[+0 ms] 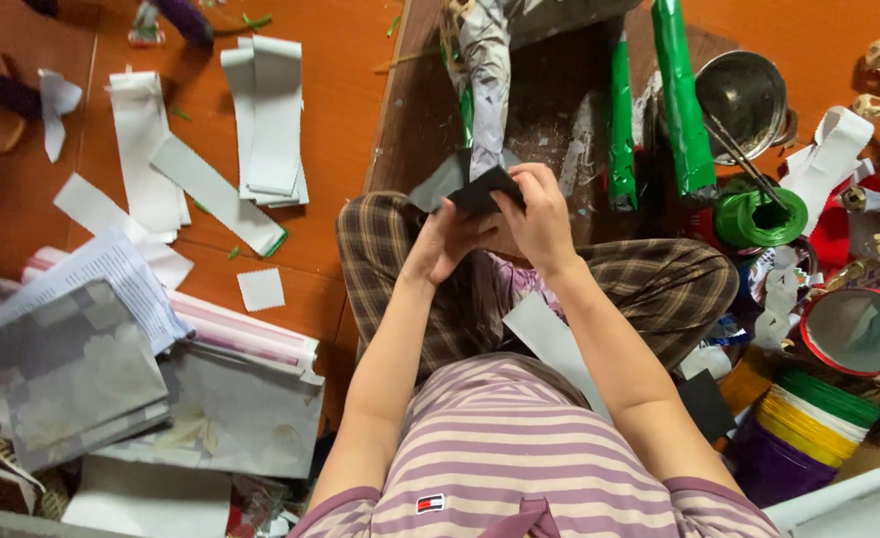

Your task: Wrapping green tape around the legs of a paper-mache giraffe figure while sitting on the floor

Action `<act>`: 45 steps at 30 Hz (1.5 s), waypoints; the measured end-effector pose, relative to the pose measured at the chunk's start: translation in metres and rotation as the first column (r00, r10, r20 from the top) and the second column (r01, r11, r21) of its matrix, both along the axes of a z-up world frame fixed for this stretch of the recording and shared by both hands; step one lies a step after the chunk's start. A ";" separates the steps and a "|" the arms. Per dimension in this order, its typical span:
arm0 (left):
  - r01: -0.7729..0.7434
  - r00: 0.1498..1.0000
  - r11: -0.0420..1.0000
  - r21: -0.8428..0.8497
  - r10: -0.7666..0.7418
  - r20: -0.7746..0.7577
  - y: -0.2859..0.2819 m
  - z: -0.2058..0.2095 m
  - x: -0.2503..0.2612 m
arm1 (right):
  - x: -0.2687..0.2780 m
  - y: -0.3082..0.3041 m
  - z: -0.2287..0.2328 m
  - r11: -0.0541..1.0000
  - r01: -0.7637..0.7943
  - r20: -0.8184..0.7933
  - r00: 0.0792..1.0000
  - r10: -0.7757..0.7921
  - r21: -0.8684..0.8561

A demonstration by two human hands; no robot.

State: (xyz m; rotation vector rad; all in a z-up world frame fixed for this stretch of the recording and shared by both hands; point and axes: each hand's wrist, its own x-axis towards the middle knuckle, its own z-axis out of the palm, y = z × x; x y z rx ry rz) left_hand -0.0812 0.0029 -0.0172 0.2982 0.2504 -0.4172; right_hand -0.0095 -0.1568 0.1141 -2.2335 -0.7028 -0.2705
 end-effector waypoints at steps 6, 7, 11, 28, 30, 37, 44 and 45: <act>-0.123 0.929 0.840 0.528 0.285 -0.238 -0.023 0.034 0.020 | 0.006 0.013 0.003 0.972 0.171 -0.143 0.970 -0.194 -0.160; -0.132 0.920 0.835 0.535 0.304 -0.248 -0.024 0.046 0.025 | 0.008 0.015 0.001 0.966 0.188 -0.137 0.967 -0.213 -0.176; -0.214 0.863 0.806 0.552 0.421 -0.280 -0.029 0.017 0.045 | 0.014 0.018 -0.013 0.956 0.221 -0.150 0.956 -0.251 -0.191; -0.172 0.952 0.788 0.592 0.286 -0.104 -0.014 0.011 0.092 | 0.035 0.017 0.000 0.946 0.317 -0.669 0.688 -0.279 -0.069; -0.210 0.951 0.784 0.584 0.303 -0.065 -0.015 0.030 0.093 | 0.037 0.017 0.007 0.954 0.291 -0.683 0.682 -0.262 -0.075; -0.121 0.970 0.810 0.574 0.220 -0.105 -0.026 0.052 0.083 | 0.041 0.008 0.018 0.970 0.204 -0.723 0.649 -0.237 -0.134; -0.069 0.982 0.809 0.584 0.159 -0.104 -0.024 0.021 0.078 | 0.042 -0.011 -0.002 0.991 0.128 -0.688 0.715 -0.125 -0.048; -0.071 0.982 0.809 0.584 0.160 -0.103 -0.021 0.014 0.085 | 0.040 -0.022 0.002 0.991 0.127 -0.688 0.715 -0.124 -0.047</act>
